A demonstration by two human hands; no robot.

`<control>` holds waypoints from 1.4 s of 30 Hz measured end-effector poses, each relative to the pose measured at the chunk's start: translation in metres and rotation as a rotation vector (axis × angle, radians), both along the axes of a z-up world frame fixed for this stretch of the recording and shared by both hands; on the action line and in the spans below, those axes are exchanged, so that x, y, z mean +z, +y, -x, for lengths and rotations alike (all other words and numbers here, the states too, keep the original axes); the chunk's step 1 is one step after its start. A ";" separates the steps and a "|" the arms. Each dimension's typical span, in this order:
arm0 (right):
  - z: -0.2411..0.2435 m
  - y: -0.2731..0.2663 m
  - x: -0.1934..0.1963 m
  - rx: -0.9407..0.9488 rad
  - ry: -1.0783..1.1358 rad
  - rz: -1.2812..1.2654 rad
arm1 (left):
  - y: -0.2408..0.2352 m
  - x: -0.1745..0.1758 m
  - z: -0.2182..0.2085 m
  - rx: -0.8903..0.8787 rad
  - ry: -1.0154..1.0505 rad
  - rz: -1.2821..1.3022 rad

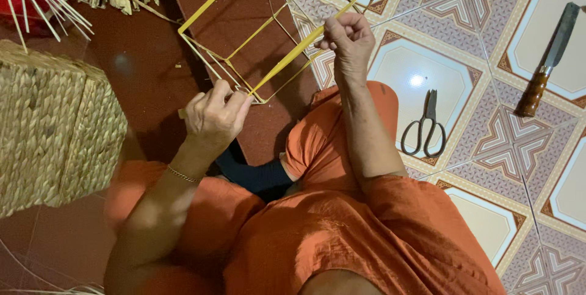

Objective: The person sits on the floor and weaves a thin yellow strip around the frame of a small basket. They repeatedly wrap the strip around the frame and use scissors to cut the strip at intervals.

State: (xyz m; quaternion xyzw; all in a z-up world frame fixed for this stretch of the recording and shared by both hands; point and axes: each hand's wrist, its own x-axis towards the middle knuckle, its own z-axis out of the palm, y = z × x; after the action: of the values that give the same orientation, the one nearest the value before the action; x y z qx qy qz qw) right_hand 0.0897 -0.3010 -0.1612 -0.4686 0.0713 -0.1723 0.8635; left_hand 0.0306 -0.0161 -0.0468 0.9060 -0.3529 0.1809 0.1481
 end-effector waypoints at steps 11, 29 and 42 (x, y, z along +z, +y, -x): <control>0.001 0.000 0.010 0.107 0.024 -0.180 | 0.001 -0.001 0.000 -0.010 0.007 -0.004; -0.003 0.013 -0.016 0.255 -0.020 -0.383 | 0.002 -0.005 0.002 0.020 0.041 0.019; 0.003 0.014 -0.029 0.462 0.025 -0.490 | 0.002 -0.006 0.001 0.007 0.035 0.050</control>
State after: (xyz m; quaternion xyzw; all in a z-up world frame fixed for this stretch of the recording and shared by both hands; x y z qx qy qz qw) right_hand 0.0871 -0.2871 -0.1903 -0.2531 0.0129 0.0556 0.9658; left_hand 0.0301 -0.0139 -0.0531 0.9062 -0.3425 0.1742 0.1764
